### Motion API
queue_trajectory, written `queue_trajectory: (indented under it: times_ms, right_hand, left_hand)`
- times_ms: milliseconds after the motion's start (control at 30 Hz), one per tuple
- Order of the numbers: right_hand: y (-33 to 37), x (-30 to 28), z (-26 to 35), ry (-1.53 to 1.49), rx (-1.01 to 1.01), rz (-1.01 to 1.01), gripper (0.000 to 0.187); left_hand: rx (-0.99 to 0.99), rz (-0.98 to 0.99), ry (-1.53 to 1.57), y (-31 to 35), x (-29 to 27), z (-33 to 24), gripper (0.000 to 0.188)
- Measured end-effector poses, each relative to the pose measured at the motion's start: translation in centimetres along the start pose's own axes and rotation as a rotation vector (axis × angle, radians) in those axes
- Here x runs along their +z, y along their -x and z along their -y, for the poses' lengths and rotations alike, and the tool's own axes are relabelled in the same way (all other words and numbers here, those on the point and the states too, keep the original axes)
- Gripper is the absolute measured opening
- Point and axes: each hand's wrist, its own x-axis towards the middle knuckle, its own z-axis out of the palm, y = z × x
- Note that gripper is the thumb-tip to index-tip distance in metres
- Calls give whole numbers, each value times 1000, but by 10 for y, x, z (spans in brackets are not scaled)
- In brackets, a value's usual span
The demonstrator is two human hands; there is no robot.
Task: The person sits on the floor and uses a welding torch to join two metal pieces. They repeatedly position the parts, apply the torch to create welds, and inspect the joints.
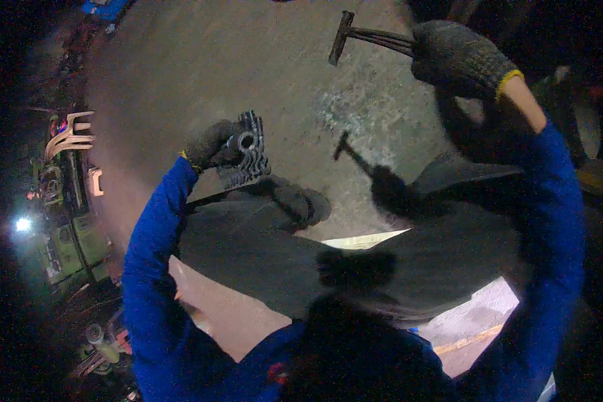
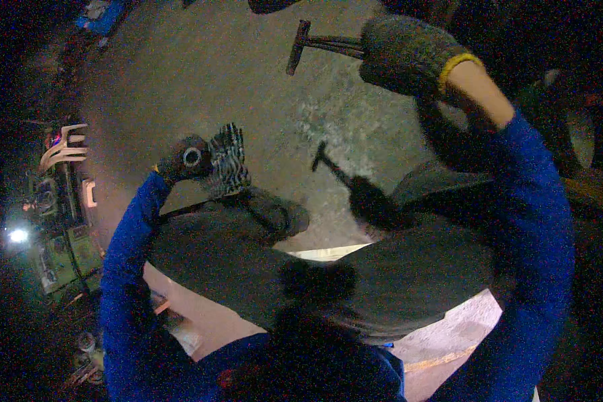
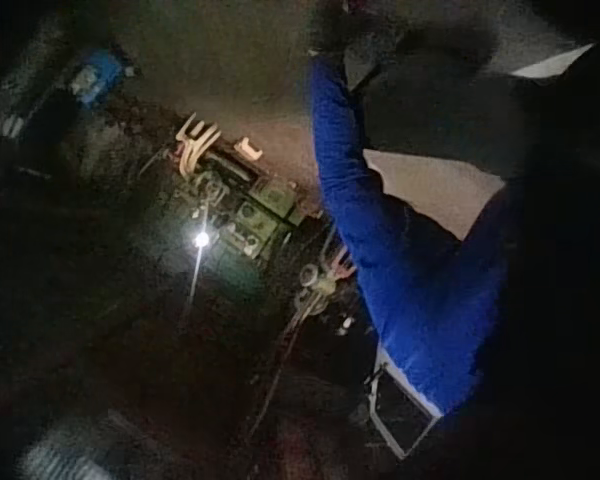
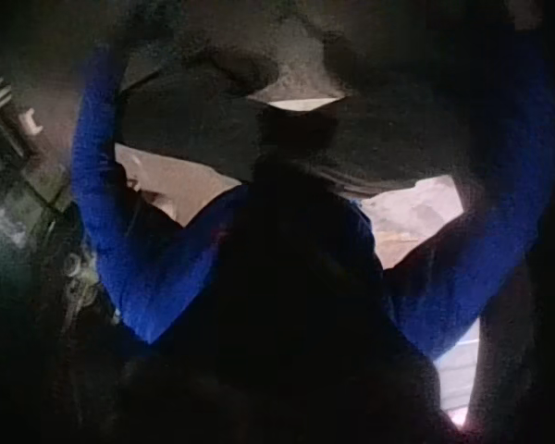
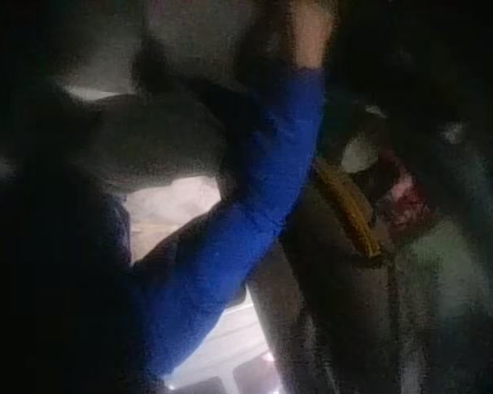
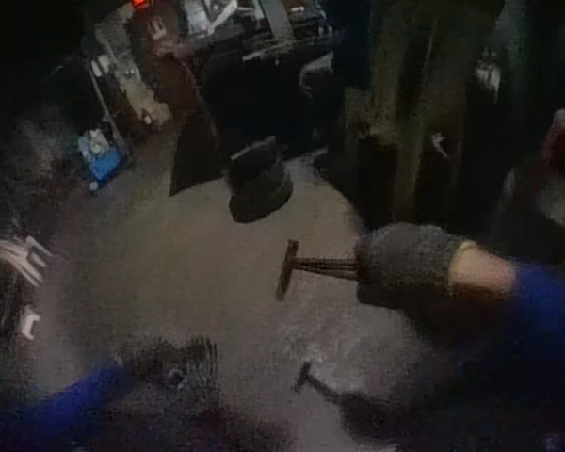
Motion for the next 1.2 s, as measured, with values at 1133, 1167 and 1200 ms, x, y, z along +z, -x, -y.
queue_trajectory:
  times_ms: [1133, 1167, 1200]
  right_hand:
    - [-11, 16, 16, 103, 8, 287, 48]
    - [-16, 15, 18, 89, 37, 337, 49]
    - [-19, 16, 18, 68, 67, 385, 50]
  left_hand:
    - [300, 410, 809, -40, 131, -57, 50]
    - [293, 412, 805, -39, 129, -59, 51]
    - [296, 396, 794, -36, 127, -59, 53]
